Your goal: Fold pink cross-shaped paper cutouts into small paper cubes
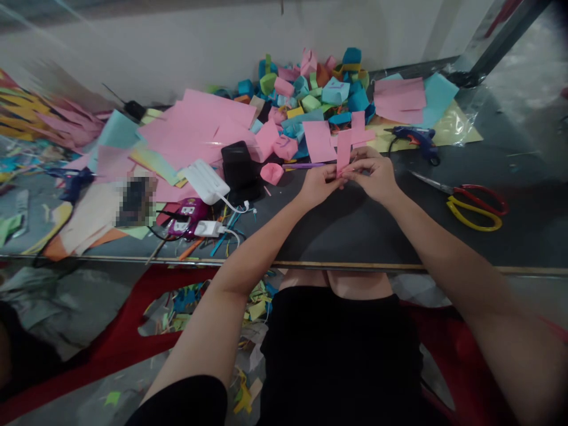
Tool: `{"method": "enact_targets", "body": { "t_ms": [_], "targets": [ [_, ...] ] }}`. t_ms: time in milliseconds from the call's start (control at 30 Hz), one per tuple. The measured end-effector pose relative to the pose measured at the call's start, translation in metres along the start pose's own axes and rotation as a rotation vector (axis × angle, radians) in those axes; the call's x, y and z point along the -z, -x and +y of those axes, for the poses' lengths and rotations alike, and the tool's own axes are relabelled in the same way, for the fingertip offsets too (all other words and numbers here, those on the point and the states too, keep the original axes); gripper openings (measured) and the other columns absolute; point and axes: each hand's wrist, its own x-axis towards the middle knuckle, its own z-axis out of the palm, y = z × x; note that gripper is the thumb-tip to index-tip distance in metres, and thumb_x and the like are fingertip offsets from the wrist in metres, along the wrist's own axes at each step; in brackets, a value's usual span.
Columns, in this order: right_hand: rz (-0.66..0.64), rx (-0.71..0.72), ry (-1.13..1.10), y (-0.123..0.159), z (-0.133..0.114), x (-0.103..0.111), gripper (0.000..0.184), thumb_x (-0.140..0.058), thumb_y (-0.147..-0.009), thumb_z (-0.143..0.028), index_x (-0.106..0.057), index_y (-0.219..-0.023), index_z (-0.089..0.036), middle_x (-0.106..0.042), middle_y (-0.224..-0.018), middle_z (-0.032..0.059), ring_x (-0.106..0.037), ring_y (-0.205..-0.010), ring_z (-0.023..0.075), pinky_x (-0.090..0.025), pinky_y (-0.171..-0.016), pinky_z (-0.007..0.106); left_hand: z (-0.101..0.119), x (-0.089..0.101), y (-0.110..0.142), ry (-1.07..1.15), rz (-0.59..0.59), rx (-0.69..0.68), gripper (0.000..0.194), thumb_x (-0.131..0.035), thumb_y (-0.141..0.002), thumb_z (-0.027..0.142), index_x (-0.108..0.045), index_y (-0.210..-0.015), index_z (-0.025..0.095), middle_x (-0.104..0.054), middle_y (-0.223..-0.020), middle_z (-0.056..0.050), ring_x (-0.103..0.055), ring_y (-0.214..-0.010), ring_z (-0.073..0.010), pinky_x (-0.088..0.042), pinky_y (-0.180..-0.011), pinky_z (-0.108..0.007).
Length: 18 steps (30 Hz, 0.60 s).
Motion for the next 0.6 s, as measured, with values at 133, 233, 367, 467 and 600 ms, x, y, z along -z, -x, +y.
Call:
{"method": "enact_targets", "body": {
  "t_ms": [133,233,367,467,600],
  "targets": [
    [-0.014,-0.012,-0.06,0.0,0.003,-0.001,0.021,-0.097,-0.076,-0.045,-0.085,-0.075,-0.027,-0.075,-0.112,0.0082,-0.072,-0.102,0.0262,-0.066,-0.081,0.043,0.001,0.001,0.0,0.045,-0.02,0.033,0.015,-0.084,-0.09,0.027,-0.078,-0.095,0.013,-0.08,-0.081,-0.002,-0.074,-0.069,-0.0112,-0.061,-0.072,-0.023],
    [0.022,-0.008,-0.071,0.001,0.005,-0.002,0.022,-0.096,-0.076,-0.045,-0.085,-0.083,-0.026,-0.074,-0.113,0.008,-0.072,-0.101,0.0239,-0.065,-0.078,0.039,-0.002,0.001,-0.001,0.055,-0.021,0.045,0.015,-0.084,-0.09,0.026,-0.076,-0.092,0.013,-0.079,-0.078,-0.002,-0.073,-0.067,-0.0112,-0.06,-0.069,-0.023],
    [0.119,-0.044,-0.109,0.0,0.009,-0.003,0.032,-0.095,-0.075,-0.042,-0.085,-0.1,-0.026,-0.078,-0.108,0.0046,-0.072,-0.087,0.0187,-0.062,-0.073,0.036,-0.004,0.0,-0.001,0.062,-0.047,0.102,0.013,-0.084,-0.089,0.023,-0.078,-0.094,0.012,-0.081,-0.079,-0.004,-0.073,-0.067,-0.0122,-0.059,-0.068,-0.024],
    [0.104,-0.122,-0.186,0.0,0.007,-0.002,0.036,-0.096,-0.073,-0.051,-0.084,-0.092,-0.023,-0.078,-0.087,0.0035,-0.069,-0.073,0.0171,-0.059,-0.067,0.034,-0.004,-0.001,0.001,0.038,-0.058,0.123,0.013,-0.085,-0.088,0.023,-0.08,-0.092,0.011,-0.081,-0.078,-0.007,-0.073,-0.066,-0.0122,-0.057,-0.065,-0.023],
    [0.01,-0.213,-0.237,0.001,-0.001,0.0,0.047,-0.093,-0.071,-0.067,-0.081,-0.075,-0.022,-0.07,-0.062,0.001,-0.06,-0.055,0.0135,-0.045,-0.047,0.028,-0.003,-0.001,0.002,0.025,-0.058,0.106,0.015,-0.087,-0.087,0.026,-0.08,-0.088,0.013,-0.081,-0.076,-0.005,-0.073,-0.066,-0.0113,-0.055,-0.063,-0.021]
  ]
}}
